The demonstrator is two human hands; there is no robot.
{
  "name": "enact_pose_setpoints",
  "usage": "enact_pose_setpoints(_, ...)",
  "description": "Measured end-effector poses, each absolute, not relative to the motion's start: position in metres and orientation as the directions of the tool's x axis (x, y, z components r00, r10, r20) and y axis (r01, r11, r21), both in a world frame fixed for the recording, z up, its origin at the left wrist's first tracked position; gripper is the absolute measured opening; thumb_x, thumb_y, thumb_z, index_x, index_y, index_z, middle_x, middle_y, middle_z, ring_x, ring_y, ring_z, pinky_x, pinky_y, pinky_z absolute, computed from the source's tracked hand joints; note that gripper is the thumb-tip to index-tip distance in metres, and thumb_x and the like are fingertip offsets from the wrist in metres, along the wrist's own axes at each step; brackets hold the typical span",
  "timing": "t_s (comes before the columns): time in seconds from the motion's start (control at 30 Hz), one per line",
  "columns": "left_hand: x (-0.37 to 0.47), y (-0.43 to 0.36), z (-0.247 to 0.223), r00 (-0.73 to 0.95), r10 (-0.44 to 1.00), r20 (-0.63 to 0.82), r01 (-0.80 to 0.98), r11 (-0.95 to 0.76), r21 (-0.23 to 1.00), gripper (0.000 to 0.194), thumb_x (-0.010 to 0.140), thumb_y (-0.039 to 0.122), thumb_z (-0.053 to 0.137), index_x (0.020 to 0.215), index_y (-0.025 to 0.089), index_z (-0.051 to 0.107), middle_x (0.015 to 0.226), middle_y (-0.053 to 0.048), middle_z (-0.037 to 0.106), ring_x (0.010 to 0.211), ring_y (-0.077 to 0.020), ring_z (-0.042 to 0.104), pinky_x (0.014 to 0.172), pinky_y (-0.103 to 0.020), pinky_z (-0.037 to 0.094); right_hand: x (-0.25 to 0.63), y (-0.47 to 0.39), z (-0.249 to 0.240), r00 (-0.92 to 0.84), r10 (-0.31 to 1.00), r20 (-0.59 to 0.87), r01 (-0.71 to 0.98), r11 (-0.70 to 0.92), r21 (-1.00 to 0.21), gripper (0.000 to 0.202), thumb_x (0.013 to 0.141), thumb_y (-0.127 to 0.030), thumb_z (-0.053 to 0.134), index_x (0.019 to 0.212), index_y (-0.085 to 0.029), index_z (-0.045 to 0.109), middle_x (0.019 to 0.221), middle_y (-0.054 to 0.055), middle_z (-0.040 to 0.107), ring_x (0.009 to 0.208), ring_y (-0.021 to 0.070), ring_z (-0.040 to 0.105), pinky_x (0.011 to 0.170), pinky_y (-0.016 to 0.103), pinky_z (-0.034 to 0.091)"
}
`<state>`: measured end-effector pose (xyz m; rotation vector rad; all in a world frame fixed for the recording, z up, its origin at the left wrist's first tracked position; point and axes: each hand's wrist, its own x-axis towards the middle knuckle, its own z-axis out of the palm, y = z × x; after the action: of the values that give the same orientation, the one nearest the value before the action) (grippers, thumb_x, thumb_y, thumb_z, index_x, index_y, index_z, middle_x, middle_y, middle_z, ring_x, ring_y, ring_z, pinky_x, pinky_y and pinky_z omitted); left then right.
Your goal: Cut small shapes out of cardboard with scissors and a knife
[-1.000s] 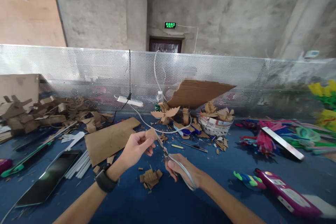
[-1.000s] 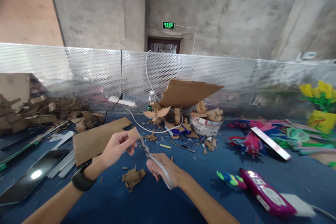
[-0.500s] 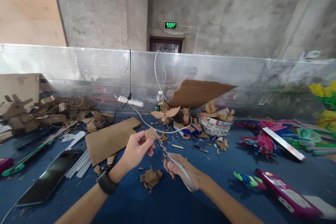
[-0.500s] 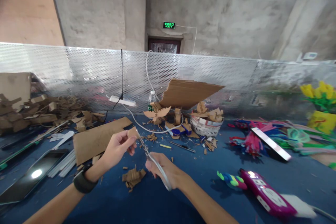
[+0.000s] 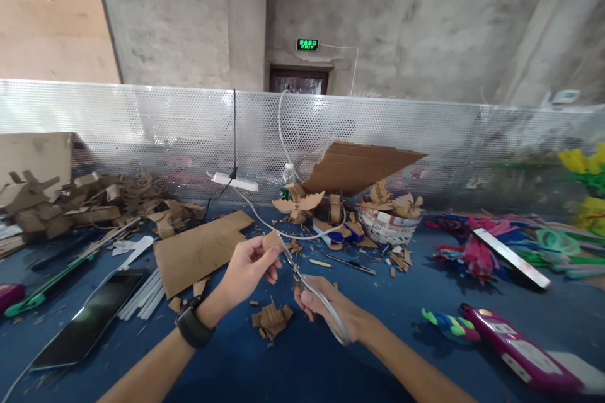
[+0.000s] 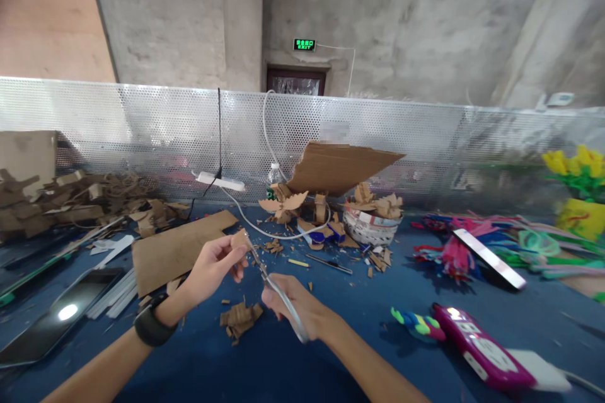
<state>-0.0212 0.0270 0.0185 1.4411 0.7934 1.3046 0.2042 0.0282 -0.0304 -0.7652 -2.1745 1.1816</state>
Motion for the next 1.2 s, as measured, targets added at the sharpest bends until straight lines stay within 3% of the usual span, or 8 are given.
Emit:
enact_pose_setpoints(0.4, -0.022, 0.026, 0.020, 0.232, 0.917, 0.325, -0.121, -0.305, 0.945, 0.055, 0.076, 0.069, 0.078, 0.068, 0.017, 0.062, 0.054, 0.001, 0.061, 0.042, -0.0095, 0.054, 0.042, -0.021, 0.048, 0.202, 0.025, -0.025, -0.678, 0.716, 0.169, 0.243, 0.435, -0.867, 0.064, 0.096, -0.083, 0.041, 0.082, -0.021, 0.050, 0.072, -0.002, 0.050, 0.059, 0.0140, 0.048, 0.060, 0.028, 0.045)
enact_pose_setpoints(0.77, -0.020, 0.026, 0.022, 0.182, 0.934, 0.306, -0.153, -0.281, 0.947, 0.055, 0.074, 0.069, 0.080, 0.071, 0.017, 0.060, 0.064, -0.003, 0.069, 0.045, -0.0108, 0.058, 0.045, -0.024, 0.052, 0.201, 0.022, -0.021, -0.678, 0.712, 0.183, 0.231, 0.443, -0.866, 0.065, 0.096, -0.083, 0.041, 0.083, -0.021, 0.050, 0.072, -0.003, 0.049, 0.059, 0.0136, 0.046, 0.062, 0.029, 0.043)
enact_pose_setpoints(1.2, -0.021, 0.025, 0.022, 0.223, 0.923, 0.313, -0.137, -0.288, 0.948, 0.056, 0.074, 0.070, 0.080, 0.072, 0.017, 0.061, 0.062, -0.002, 0.068, 0.045, -0.0102, 0.058, 0.045, -0.022, 0.052, 0.199, 0.018, -0.020, -0.642, 0.742, 0.193, 0.323, 0.490, -0.809, 0.067, 0.099, -0.082, 0.033, 0.075, -0.021, 0.048, 0.066, -0.002, 0.049, 0.060, 0.0155, 0.051, 0.063, 0.030, 0.042)
